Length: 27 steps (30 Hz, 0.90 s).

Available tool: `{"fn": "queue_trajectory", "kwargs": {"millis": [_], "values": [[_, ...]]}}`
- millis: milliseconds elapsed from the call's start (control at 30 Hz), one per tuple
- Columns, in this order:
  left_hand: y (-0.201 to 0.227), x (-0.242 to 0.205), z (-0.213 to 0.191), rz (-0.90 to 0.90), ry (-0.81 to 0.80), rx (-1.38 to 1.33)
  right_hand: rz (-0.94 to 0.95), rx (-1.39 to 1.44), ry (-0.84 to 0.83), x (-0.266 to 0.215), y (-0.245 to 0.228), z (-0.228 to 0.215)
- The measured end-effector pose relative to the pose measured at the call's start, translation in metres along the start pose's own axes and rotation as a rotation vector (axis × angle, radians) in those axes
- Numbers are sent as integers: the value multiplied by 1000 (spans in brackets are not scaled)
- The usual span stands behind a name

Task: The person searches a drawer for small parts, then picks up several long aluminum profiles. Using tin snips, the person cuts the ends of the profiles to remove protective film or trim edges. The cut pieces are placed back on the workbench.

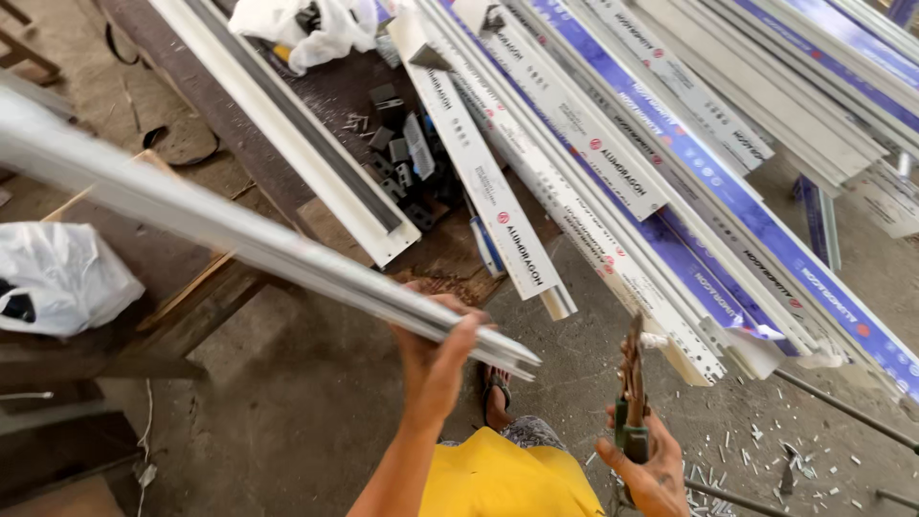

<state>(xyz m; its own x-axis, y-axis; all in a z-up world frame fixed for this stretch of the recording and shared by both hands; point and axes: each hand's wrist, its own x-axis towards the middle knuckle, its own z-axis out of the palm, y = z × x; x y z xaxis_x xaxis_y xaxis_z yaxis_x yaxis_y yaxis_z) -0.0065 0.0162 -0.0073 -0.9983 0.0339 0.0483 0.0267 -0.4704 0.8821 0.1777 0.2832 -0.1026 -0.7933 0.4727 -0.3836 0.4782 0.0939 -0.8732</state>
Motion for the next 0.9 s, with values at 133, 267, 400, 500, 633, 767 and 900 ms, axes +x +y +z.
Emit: {"fn": "queue_trajectory", "kwargs": {"millis": [133,267,400,500,633,767,900], "values": [[-58,42,64,-266,-153,1,50,146,76,14,48,-26],[-118,93,136,-374,-203,77,31,37,162,33,106,-46],[-177,149,181,-416,-137,280,44,-58,154,56,144,-59],[-193,185,196,-350,-91,435,123,-5,91,70,143,-59],[-162,197,190,-460,-229,521,77,122,82,48,113,-49],[-103,162,127,-75,-193,1018,143,113,54,34,64,-43],[-83,145,79,-139,12,1145,94,121,-20,35,23,-22]]}}
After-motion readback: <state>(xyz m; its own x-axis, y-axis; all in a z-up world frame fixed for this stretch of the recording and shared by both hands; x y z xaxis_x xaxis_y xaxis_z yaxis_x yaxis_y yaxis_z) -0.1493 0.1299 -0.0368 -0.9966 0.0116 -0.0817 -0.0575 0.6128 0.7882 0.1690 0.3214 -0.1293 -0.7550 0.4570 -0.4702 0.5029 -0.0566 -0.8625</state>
